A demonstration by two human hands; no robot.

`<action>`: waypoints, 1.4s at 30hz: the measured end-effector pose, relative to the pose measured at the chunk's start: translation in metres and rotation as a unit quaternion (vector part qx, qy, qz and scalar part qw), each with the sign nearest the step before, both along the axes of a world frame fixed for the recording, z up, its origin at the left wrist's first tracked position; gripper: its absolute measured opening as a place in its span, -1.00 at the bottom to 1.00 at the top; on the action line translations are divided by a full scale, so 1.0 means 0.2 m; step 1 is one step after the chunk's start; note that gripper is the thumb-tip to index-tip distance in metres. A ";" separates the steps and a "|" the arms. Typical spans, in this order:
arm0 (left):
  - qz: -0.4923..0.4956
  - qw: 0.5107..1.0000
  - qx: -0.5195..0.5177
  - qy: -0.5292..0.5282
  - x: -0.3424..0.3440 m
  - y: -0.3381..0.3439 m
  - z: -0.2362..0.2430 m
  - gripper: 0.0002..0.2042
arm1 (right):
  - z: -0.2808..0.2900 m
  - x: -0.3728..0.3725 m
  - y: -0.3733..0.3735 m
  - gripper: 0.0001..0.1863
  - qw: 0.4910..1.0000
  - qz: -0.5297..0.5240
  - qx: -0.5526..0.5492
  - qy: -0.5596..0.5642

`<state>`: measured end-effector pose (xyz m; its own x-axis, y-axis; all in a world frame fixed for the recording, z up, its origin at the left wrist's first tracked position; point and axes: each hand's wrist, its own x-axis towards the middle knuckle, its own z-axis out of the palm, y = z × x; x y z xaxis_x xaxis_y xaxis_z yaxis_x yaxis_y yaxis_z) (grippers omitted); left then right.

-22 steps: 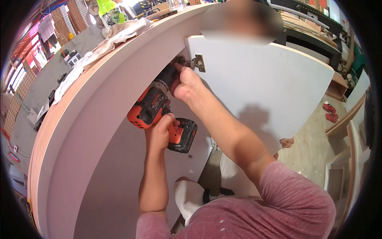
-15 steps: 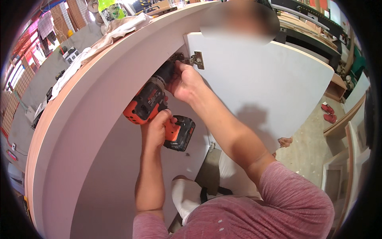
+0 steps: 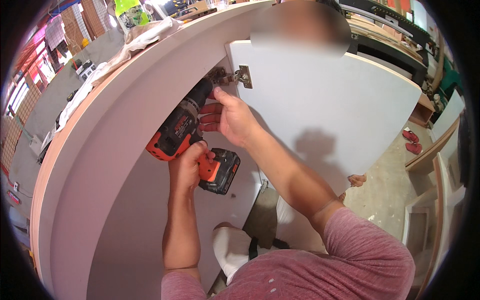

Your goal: The person installs hinges on a white cabinet door using a cordless drill. They position the door, align the hinges, and drive screws into the cabinet frame while another person holds the door steady.

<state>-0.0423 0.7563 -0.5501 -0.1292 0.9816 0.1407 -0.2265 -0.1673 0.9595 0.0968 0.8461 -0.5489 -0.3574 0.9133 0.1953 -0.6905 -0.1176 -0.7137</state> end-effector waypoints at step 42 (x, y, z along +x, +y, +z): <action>-0.001 0.997 0.067 0.044 0.03 0.06 -0.05 -0.63 | -0.18 -0.07 -0.15 -0.22 0.974 -0.159 0.144 -0.075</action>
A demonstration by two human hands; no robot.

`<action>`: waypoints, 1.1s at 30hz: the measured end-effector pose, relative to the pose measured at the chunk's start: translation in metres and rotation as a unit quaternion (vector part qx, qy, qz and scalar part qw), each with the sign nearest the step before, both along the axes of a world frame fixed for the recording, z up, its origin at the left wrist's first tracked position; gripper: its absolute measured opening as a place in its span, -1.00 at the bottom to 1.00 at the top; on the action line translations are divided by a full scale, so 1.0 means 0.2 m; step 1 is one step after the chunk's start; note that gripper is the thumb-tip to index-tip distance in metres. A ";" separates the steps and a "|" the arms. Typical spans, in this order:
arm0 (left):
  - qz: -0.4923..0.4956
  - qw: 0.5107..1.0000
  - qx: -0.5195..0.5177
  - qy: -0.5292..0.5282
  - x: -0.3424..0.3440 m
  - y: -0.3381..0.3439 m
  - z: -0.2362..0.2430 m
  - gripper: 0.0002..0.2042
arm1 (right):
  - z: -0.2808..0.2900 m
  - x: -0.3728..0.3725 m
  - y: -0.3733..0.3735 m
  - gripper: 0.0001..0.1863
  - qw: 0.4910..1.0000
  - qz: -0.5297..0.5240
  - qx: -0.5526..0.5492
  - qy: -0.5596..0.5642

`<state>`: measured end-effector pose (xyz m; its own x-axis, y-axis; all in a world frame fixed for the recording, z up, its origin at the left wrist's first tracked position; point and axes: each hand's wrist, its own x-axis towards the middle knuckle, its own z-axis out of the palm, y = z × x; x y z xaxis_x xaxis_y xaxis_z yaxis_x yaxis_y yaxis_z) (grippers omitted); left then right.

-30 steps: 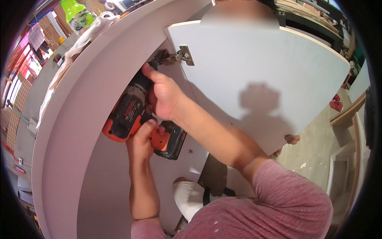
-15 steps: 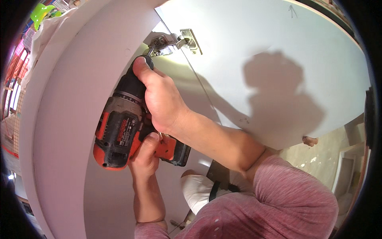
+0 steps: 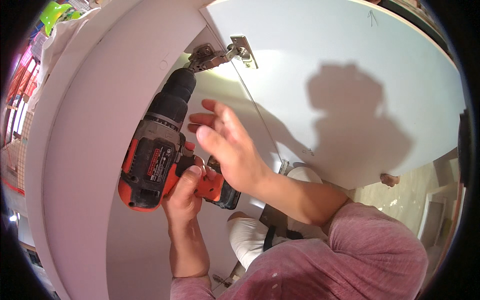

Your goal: The person installs hinges on a white cabinet door using a cordless drill. They position the door, align the hinges, and drive screws into the cabinet frame while another person holds the door steady.

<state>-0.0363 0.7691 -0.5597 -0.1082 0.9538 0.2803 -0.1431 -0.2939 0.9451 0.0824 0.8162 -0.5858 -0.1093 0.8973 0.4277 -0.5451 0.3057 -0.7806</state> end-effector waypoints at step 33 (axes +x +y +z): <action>0.037 0.999 -0.005 0.015 0.02 0.04 0.02 -0.69 | -0.07 -0.04 -0.10 -0.02 0.936 -0.165 0.165 -0.263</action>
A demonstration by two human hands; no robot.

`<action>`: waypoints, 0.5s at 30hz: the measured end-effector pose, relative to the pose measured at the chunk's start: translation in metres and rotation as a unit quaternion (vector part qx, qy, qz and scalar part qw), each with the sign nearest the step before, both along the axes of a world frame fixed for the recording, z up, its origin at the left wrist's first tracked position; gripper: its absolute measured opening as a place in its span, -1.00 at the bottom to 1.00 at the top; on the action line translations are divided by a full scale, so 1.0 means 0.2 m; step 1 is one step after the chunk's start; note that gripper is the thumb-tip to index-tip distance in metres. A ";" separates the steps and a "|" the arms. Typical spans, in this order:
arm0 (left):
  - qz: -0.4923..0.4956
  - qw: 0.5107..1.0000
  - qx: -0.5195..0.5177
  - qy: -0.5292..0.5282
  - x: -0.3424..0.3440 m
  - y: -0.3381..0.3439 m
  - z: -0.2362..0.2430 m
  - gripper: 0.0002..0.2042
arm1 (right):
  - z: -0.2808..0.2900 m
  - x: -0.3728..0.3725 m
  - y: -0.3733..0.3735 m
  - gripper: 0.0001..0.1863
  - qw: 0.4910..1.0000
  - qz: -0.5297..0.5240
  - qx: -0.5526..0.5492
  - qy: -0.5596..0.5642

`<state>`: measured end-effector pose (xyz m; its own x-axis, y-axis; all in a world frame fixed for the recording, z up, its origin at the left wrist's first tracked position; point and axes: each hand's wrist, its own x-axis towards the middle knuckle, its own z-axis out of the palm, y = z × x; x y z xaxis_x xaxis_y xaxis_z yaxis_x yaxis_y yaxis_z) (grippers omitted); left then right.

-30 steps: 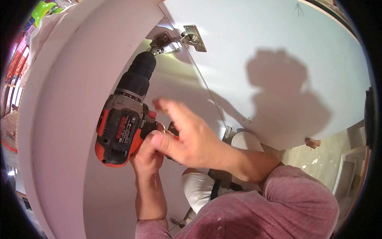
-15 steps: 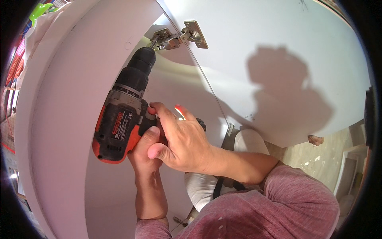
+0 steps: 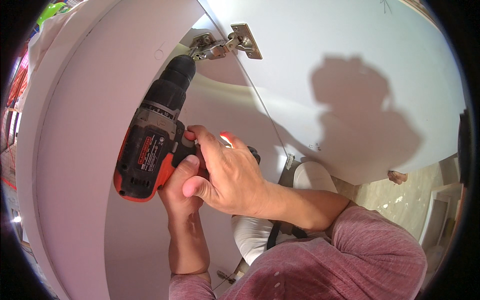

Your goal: The person installs hinges on a white cabinet door using a cordless drill. They position the door, align the hinges, and drive screws into the cabinet frame while another person holds the door steady.

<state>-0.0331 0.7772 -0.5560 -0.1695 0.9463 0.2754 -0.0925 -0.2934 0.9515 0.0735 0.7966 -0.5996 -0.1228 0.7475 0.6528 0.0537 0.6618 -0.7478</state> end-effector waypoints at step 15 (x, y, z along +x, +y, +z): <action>-0.001 1.000 -0.011 -0.005 0.01 0.01 0.03 -0.69 | 0.01 -0.01 0.01 0.00 0.999 -0.038 0.017 -0.013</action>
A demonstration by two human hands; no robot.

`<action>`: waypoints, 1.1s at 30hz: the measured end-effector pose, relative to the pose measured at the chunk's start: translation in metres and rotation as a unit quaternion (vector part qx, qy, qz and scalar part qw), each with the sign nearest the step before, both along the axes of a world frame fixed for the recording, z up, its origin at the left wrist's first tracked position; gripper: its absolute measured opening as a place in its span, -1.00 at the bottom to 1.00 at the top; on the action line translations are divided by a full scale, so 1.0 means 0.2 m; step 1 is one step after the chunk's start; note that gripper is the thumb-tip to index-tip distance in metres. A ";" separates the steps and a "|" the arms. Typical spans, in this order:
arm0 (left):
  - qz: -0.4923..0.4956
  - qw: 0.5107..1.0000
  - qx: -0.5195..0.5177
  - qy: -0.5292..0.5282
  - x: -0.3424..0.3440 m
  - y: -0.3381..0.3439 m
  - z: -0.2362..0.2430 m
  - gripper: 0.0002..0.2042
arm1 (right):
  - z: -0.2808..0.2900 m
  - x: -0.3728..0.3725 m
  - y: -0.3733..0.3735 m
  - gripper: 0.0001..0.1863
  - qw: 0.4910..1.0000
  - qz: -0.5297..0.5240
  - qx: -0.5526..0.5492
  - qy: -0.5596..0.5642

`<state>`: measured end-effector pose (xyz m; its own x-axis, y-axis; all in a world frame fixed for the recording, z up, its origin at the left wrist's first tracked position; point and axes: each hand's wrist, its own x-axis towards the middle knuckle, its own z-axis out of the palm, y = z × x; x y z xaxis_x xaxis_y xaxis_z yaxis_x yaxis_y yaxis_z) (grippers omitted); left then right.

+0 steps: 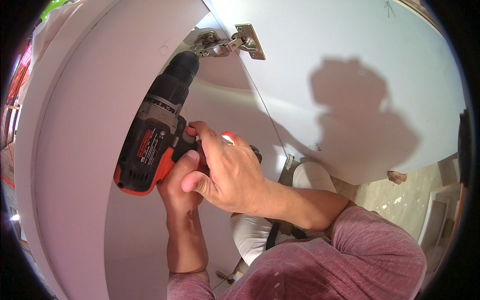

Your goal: The person installs hinges on a white cabinet door using a cordless drill. They position the door, align the hinges, and drive screws into the cabinet frame while another person holds the door steady.

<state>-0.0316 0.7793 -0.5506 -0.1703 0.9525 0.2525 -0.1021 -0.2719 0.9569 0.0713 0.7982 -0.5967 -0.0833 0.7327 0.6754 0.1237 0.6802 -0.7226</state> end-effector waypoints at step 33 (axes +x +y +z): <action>-0.094 0.978 0.020 -0.186 -0.18 -0.32 -0.50 -0.43 | -0.52 0.23 -0.18 -0.62 0.993 -0.070 -0.055 0.081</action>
